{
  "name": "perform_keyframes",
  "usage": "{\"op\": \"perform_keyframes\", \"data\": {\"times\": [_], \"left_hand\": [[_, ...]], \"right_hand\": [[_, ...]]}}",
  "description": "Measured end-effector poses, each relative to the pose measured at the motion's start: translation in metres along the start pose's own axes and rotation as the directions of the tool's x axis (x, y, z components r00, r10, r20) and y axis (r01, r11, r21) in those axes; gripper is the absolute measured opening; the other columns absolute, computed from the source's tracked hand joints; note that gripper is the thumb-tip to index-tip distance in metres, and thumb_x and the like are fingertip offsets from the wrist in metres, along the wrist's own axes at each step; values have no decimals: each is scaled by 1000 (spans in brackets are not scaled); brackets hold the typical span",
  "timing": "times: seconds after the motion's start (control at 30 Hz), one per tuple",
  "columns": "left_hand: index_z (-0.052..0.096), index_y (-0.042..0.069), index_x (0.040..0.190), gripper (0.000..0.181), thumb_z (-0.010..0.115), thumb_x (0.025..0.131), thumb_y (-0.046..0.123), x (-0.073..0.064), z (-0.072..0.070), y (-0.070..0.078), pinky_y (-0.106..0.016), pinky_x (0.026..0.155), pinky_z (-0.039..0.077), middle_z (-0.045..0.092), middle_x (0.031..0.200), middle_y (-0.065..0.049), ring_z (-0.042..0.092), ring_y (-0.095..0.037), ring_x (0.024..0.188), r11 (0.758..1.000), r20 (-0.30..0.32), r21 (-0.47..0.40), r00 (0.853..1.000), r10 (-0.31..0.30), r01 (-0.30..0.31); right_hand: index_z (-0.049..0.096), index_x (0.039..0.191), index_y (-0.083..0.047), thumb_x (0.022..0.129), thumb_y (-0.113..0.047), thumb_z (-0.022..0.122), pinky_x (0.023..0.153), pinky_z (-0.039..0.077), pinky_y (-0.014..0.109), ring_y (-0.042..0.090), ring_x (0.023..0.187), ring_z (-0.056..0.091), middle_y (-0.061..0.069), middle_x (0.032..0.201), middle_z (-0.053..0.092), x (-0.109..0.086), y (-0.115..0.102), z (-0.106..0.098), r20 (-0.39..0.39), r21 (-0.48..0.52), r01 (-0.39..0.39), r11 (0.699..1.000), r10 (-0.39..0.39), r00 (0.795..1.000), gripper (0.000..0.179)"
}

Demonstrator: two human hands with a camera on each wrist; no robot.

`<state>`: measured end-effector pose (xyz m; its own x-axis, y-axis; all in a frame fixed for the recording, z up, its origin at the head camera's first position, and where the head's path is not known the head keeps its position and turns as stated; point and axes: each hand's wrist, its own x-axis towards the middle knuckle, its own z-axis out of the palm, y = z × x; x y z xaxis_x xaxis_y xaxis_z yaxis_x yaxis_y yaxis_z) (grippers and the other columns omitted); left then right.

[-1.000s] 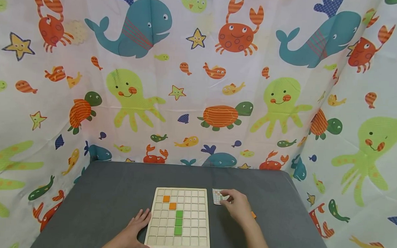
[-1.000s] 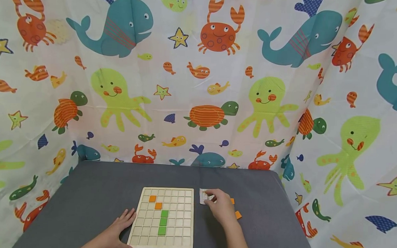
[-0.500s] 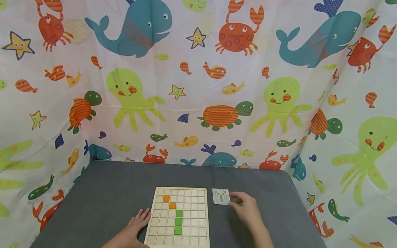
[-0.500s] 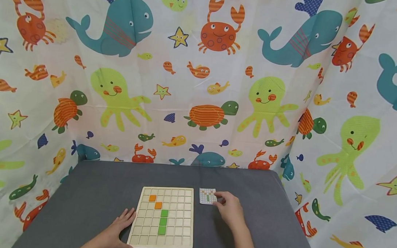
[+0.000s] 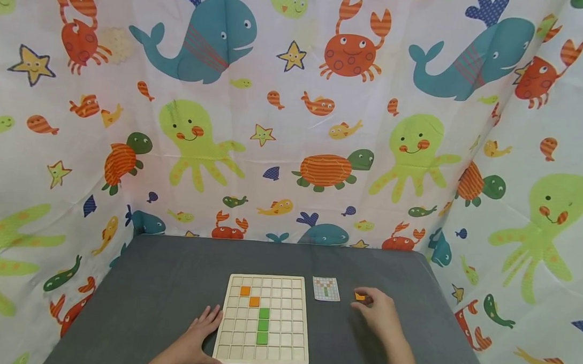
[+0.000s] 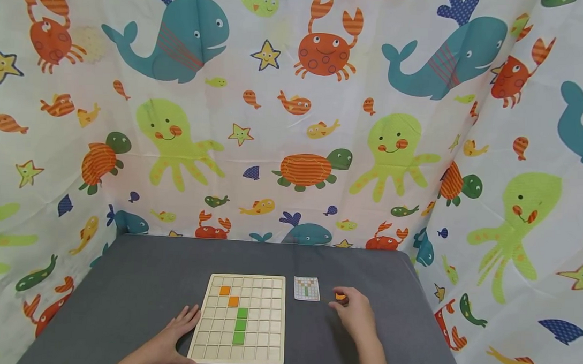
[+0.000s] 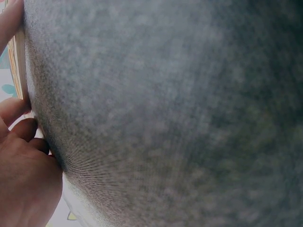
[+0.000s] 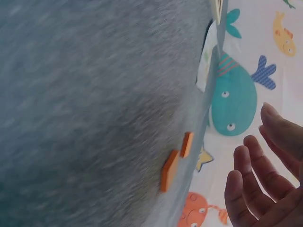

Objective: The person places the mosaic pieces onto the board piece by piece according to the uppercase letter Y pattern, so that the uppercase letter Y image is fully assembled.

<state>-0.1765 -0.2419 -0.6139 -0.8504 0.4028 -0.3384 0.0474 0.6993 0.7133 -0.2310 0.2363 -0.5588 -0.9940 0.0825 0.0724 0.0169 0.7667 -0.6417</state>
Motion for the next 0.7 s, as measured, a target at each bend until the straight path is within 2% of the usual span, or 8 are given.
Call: {"op": "perform_keyframes", "data": {"times": [0.13,0.23,0.33,0.47,0.6,0.7], "left_hand": [[25,2,159,122,90,67,47,0,0,2,-76,114,7,12,167,-24,-1,-52,152,1000,-9,-6,1000,-17,17],[26,3,159,123,91,66,48,0,1,2,-75,115,7,12,168,-23,-1,-51,152,1000,-16,-4,1000,-22,22],[26,3,160,123,91,66,48,0,2,1,-76,114,7,12,168,-23,0,-51,152,1000,-16,2,1000,-23,23],[26,3,160,122,91,66,47,0,2,-1,-76,114,8,12,168,-23,0,-51,152,1000,-15,2,999,-31,32],[26,4,160,124,91,64,48,1,2,-1,-75,115,8,12,168,-22,0,-50,153,1000,-20,5,999,-31,31],[26,3,159,124,91,64,48,0,2,1,-75,115,7,12,168,-22,0,-50,153,1000,-25,13,999,-21,21]], "right_hand": [[76,115,-9,80,-14,86,68,52,36,18,83,64,9,102,73,-2,8,-3,15,-21,-28,999,28,1000,36],[75,117,-7,79,-15,86,66,53,37,19,84,66,11,107,73,-2,13,-7,25,-34,-42,999,43,999,40],[73,120,-8,80,-17,86,73,55,46,23,89,70,14,115,72,-3,17,-11,55,-72,-80,994,84,995,43],[70,125,-6,79,-21,87,83,53,56,32,100,70,19,122,70,-2,24,-11,110,-128,-126,984,140,984,52],[68,124,-1,76,-20,89,92,50,58,38,109,66,21,122,69,-1,32,-7,143,-148,-147,978,168,975,56],[69,117,1,76,-17,89,90,51,56,37,105,66,20,114,71,-1,37,-4,150,-151,-150,977,173,973,49]]}}
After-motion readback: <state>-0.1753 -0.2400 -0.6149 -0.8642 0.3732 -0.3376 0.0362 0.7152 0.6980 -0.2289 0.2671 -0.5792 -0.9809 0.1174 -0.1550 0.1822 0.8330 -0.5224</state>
